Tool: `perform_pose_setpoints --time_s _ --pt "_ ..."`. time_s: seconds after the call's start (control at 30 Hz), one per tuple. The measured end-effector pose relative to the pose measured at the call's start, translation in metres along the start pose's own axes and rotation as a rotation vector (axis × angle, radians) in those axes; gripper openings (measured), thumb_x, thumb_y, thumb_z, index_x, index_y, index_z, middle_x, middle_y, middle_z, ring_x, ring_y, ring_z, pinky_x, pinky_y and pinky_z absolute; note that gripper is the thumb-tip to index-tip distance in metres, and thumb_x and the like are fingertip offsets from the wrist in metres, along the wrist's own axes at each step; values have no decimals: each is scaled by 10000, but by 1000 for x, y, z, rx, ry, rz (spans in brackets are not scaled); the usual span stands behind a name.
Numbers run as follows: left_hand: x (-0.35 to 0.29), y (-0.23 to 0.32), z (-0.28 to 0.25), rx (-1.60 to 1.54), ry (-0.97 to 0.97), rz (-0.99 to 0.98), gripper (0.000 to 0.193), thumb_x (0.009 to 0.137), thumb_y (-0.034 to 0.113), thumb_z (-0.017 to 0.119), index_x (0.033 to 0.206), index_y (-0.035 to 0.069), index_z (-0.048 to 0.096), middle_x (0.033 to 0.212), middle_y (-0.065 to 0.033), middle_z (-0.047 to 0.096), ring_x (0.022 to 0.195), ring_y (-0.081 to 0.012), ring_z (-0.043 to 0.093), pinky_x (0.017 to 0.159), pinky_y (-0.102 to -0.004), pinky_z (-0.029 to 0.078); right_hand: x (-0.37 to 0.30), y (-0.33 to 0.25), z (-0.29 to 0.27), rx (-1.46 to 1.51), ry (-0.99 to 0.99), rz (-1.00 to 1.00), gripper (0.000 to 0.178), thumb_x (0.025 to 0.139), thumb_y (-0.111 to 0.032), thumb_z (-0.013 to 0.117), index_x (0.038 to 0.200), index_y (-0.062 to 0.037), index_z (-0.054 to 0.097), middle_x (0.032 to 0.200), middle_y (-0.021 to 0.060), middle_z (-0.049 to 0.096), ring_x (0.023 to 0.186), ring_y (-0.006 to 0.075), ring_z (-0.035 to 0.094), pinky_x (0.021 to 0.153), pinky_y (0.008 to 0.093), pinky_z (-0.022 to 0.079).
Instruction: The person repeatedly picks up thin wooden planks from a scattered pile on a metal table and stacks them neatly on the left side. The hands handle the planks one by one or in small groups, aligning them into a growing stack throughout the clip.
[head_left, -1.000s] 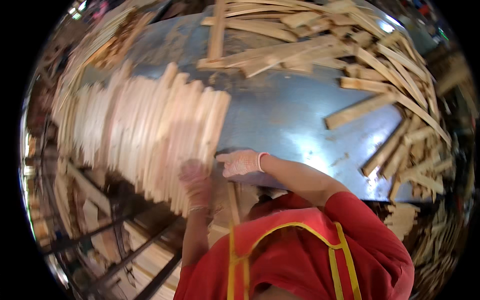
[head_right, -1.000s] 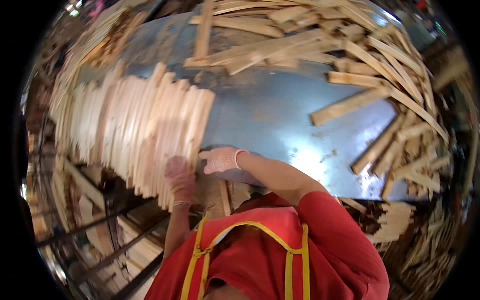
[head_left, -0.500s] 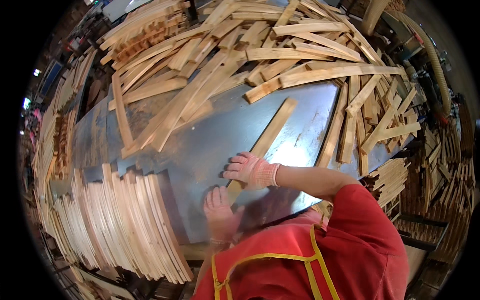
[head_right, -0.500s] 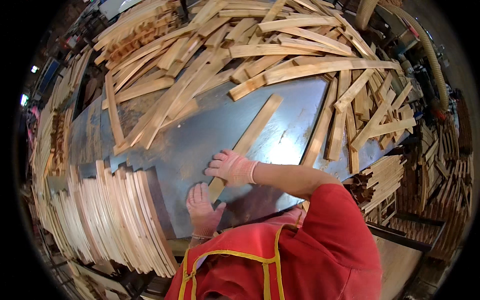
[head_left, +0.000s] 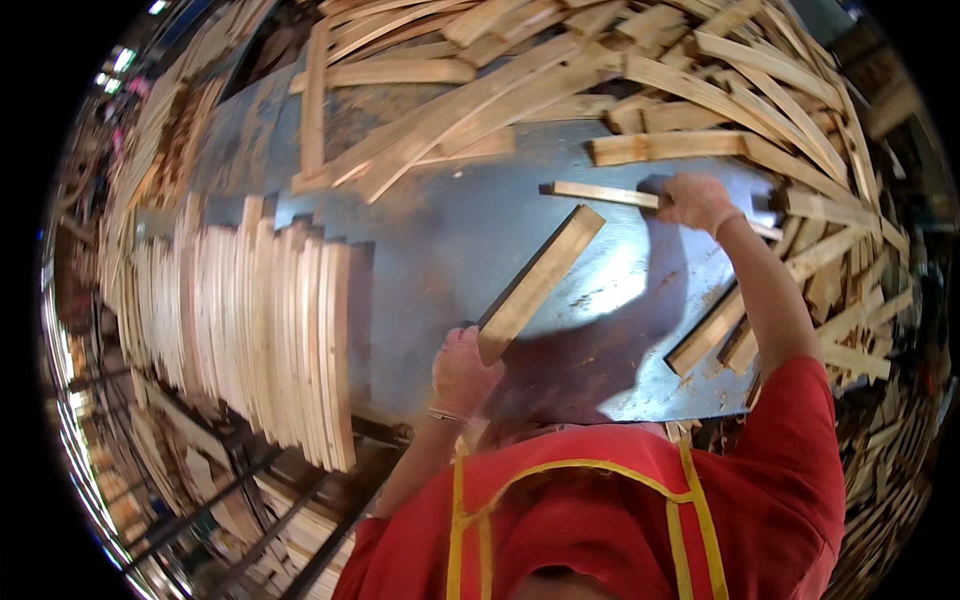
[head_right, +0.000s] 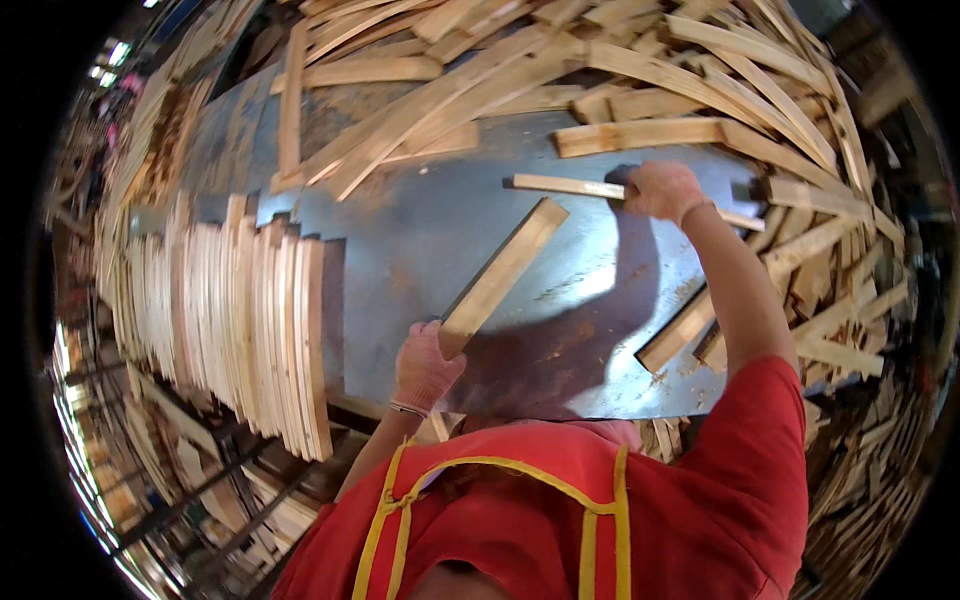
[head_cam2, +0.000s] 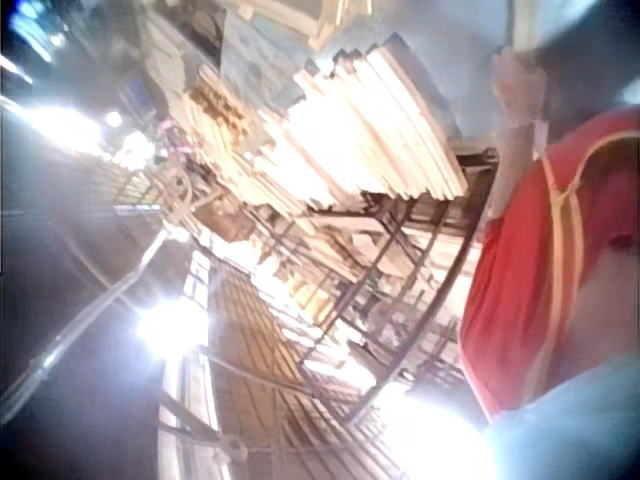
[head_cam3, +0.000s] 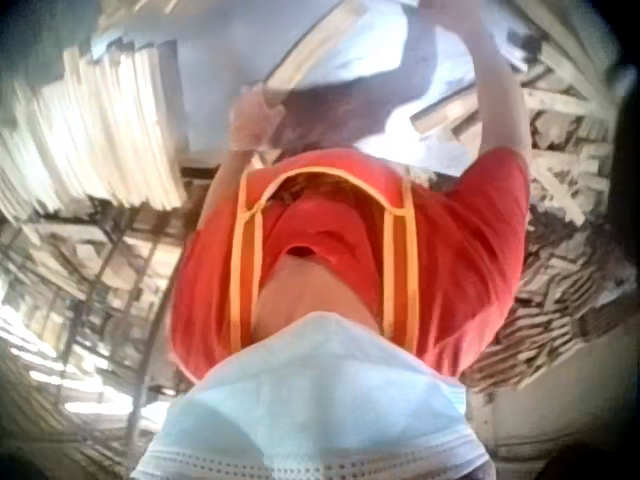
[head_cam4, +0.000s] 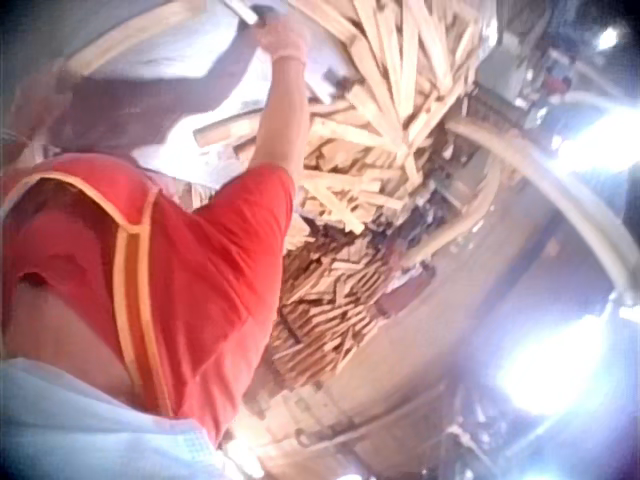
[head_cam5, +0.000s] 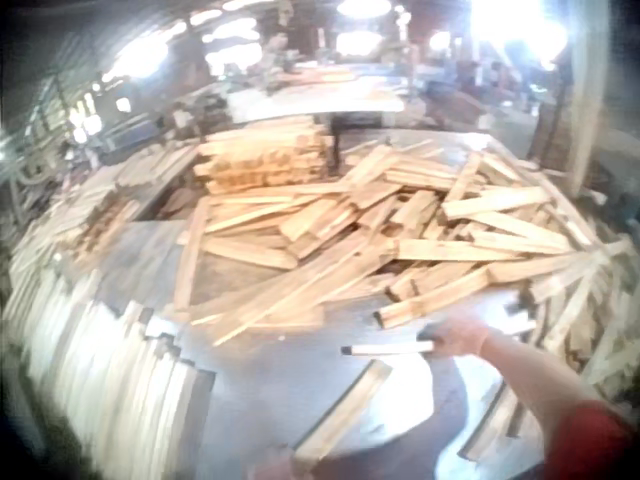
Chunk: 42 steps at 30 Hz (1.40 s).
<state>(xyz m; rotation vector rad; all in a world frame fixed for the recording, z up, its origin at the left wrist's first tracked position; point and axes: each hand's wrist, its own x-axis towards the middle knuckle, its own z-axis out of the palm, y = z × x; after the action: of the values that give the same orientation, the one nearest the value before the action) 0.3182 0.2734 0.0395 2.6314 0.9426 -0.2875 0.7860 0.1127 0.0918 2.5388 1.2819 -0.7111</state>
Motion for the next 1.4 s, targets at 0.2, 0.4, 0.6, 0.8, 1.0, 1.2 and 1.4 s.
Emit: perform_pose_setpoints --time_s 0.2,0.4,0.6,0.8,1.0,1.2,1.4 --pt "-39 -69 -25 -10 167 -325 619 896 430 765 1376 70 613 1153 -154 704 1000 -390 720 879 -509 582 -36 -115 -18 96 135 -96 421 912 -441 749 1122 -76 744 1066 171 742 1021 385 712 894 483 560" --pt "-75 -149 -27 -198 135 -414 308 923 358 711 1098 105 689 1117 -152 721 977 -392 715 877 -508 584 -20 -279 10 864 135 69 458 958 -418 731 1123 6 680 899 181 747 890 311 736 809 444 558" --pt "-107 -242 -97 -320 227 -502 191 936 265 664 964 85 719 1025 -171 724 891 -348 718 860 -471 599 13 -456 143 1036 53 -76 675 991 -441 717 1418 47 532 1240 276 717 1141 345 704 953 419 559" --pt "-114 -432 -85 -362 149 -563 389 1015 293 608 1321 64 685 1234 -183 726 1060 -285 733 1010 -391 582 -44 -583 89 913 -452 -430 951 978 -439 732 1665 36 278 1493 294 601 1372 370 612 1140 401 474" --pt "-101 -433 -107 -395 439 -553 1060 857 714 741 1614 26 463 1557 -267 568 1488 -400 503 1236 -500 397 -39 -493 111 711 -411 -341 840 982 -432 699 1654 -38 384 1500 210 630 1357 334 626 1114 386 491" --pt "-97 -383 -106 100 318 -670 774 922 559 722 1464 13 634 1443 -264 651 1361 -424 605 1169 -498 474 -56 -328 63 569 -23 -104 564 972 -352 618 1499 -162 555 1321 188 718 1253 403 668 1037 489 535" --pt "-63 -354 -123 217 176 -773 811 979 477 675 1596 -4 464 1611 -261 500 1483 -393 499 1252 -463 386 -64 -127 84 -334 466 -59 422 845 -350 729 1243 -212 723 1198 50 706 1282 341 562 1076 476 446"
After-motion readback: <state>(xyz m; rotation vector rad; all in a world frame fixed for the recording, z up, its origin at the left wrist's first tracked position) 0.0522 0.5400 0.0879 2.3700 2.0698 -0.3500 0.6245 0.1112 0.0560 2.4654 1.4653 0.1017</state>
